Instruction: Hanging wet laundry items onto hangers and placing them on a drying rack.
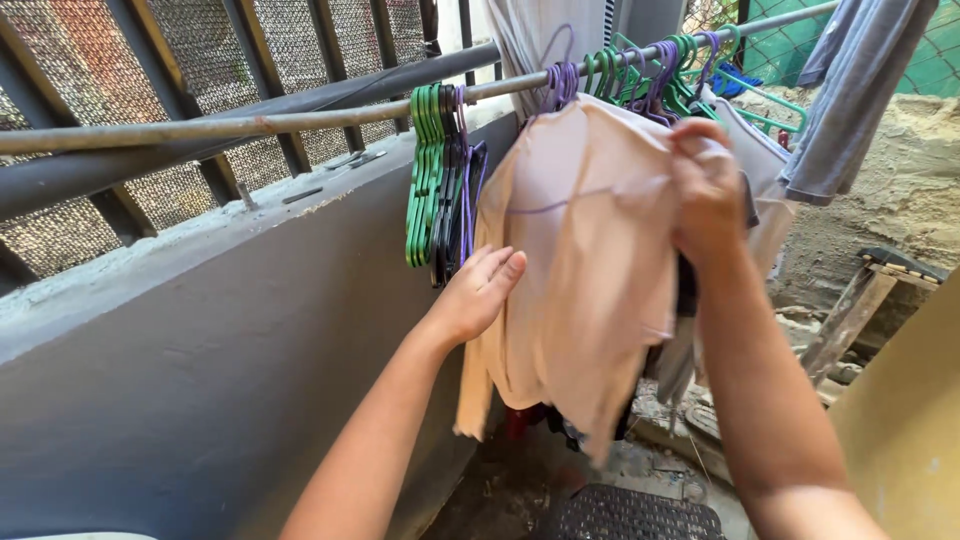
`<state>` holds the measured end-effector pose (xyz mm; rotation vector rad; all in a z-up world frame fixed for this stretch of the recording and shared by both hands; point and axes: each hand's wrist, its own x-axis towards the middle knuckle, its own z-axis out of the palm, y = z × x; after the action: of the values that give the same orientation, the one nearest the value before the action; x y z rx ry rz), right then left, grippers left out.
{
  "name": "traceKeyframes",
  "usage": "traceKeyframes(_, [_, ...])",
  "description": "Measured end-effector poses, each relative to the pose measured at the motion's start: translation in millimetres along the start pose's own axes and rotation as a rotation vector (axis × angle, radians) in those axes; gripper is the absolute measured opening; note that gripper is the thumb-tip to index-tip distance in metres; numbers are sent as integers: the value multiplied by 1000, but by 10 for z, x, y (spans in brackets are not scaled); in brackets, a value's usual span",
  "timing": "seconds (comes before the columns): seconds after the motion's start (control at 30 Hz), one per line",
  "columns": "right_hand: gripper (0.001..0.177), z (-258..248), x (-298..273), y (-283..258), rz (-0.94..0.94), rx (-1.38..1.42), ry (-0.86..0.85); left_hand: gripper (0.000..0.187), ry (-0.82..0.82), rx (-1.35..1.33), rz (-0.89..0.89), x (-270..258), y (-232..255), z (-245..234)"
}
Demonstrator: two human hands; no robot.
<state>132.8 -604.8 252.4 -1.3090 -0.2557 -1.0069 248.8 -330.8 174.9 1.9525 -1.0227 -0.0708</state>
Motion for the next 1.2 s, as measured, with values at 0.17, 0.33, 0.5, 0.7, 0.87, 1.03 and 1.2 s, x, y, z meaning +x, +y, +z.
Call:
traceKeyframes(0.17, [15,105,202,973,-203,-329,-123,91,22,43,-38,-244,-172,-131])
traceKeyframes(0.33, [16,401,-255,1326,-287,-636,-32,83,49,74,-78,-555,-283,-265])
traceKeyframes(0.5, [26,614,-602,1139,-12,-799,34,77,-43,30,-113,-830,-333,-276])
traceKeyframes(0.7, [52,524,-809,1079,-411,-972,17,71,-66,-82,-228,-1101,-480,-177])
traceKeyframes(0.87, [52,737,-1298,687,-436,-1074,34,65,-65,-200,-371,-1459,-781,-31])
traceKeyframes(1.03, [43,936,-2044,682,-394,-1023,20,61,-18,-398,-529,-2101,-1329,326])
traceKeyframes(1.2, [26,1089,-2976,1197,-18,-851,-267,61,14,-413,-732,-3119,-2038,868])
